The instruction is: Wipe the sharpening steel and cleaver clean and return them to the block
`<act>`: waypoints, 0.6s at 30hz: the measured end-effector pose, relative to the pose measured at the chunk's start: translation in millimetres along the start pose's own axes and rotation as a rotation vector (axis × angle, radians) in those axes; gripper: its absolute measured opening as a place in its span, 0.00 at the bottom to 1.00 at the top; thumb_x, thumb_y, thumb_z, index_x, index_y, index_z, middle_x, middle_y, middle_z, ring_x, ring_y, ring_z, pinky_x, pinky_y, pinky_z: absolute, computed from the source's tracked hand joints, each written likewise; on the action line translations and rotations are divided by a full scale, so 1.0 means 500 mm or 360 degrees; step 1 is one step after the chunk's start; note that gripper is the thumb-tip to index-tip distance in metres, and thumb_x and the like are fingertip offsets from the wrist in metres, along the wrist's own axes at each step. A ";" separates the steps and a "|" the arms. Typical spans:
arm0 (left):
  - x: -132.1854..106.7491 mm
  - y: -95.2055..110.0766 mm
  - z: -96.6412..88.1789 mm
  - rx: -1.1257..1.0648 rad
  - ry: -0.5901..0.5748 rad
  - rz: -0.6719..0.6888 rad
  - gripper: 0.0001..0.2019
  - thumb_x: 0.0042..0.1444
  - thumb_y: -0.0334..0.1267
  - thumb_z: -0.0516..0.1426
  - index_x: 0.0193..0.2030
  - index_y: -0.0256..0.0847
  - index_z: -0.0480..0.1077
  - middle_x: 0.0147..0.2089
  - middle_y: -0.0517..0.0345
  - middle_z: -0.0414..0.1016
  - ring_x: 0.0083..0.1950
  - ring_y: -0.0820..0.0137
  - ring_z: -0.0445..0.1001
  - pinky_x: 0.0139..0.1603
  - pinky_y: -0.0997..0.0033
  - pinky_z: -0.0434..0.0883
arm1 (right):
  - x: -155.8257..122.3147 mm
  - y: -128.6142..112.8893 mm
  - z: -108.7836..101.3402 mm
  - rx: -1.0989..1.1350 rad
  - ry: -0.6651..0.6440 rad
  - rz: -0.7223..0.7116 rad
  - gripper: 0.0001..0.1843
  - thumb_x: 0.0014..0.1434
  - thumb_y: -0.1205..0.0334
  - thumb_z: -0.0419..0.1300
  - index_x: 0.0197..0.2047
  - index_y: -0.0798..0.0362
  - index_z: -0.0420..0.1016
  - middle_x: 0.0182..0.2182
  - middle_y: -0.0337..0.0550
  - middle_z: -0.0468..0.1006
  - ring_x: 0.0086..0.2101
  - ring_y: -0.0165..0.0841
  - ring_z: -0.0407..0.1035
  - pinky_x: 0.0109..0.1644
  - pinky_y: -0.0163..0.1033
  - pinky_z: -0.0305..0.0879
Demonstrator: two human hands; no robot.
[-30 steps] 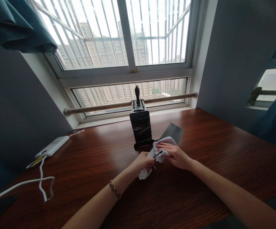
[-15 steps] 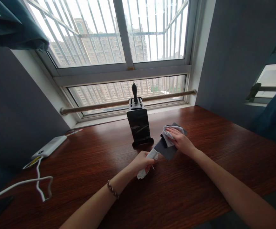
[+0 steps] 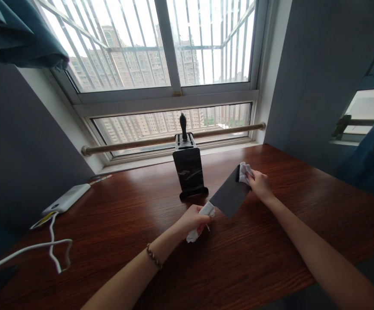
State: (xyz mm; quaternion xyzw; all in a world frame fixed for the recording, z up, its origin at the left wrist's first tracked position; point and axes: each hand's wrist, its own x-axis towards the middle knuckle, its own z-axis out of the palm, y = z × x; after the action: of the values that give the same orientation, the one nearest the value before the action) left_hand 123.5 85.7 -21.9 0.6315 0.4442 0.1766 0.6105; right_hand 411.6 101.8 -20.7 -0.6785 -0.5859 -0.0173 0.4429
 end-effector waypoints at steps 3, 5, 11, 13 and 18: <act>-0.002 0.000 0.001 -0.0040 0.0003 -0.0004 0.04 0.41 0.31 0.57 0.27 0.35 0.71 0.11 0.66 0.58 0.12 0.77 0.53 0.10 0.78 0.53 | 0.003 0.006 0.004 0.0094 0.0086 0.0159 0.14 0.56 0.56 0.51 0.26 0.55 0.71 0.23 0.49 0.73 0.27 0.40 0.67 0.30 0.38 0.54; -0.003 -0.001 0.001 -0.0075 -0.0010 -0.0005 0.05 0.41 0.30 0.57 0.28 0.36 0.71 0.11 0.66 0.58 0.11 0.77 0.53 0.11 0.78 0.53 | 0.004 0.012 0.011 0.0206 0.0153 0.0269 0.15 0.55 0.54 0.53 0.25 0.55 0.70 0.22 0.47 0.72 0.25 0.37 0.65 0.28 0.37 0.53; 0.005 -0.011 -0.002 -0.0181 -0.0022 0.0013 0.01 0.41 0.29 0.57 0.25 0.37 0.69 0.11 0.67 0.57 0.11 0.78 0.53 0.11 0.78 0.52 | 0.000 0.026 0.039 0.0725 0.0329 0.0532 0.18 0.51 0.49 0.56 0.29 0.58 0.72 0.24 0.44 0.74 0.25 0.33 0.66 0.26 0.34 0.59; 0.008 -0.013 -0.003 -0.0205 -0.0016 0.0019 0.01 0.41 0.29 0.56 0.25 0.37 0.68 0.11 0.67 0.57 0.11 0.78 0.53 0.11 0.78 0.52 | -0.003 0.024 0.045 0.0900 0.0350 0.0586 0.19 0.49 0.48 0.58 0.32 0.58 0.73 0.27 0.44 0.75 0.26 0.33 0.67 0.27 0.34 0.62; 0.009 -0.012 -0.001 -0.0233 0.0015 0.0038 0.04 0.39 0.27 0.54 0.20 0.38 0.66 0.10 0.65 0.57 0.10 0.77 0.52 0.10 0.77 0.51 | -0.015 0.011 0.059 0.1222 0.0398 0.0683 0.21 0.43 0.48 0.62 0.34 0.58 0.71 0.29 0.45 0.75 0.28 0.34 0.69 0.28 0.35 0.66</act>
State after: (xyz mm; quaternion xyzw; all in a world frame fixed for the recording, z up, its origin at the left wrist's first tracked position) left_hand 123.4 88.6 -28.6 0.5897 0.4254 0.2189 0.6506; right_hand 399.2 114.7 -45.9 -0.5640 -0.3383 0.2115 0.7230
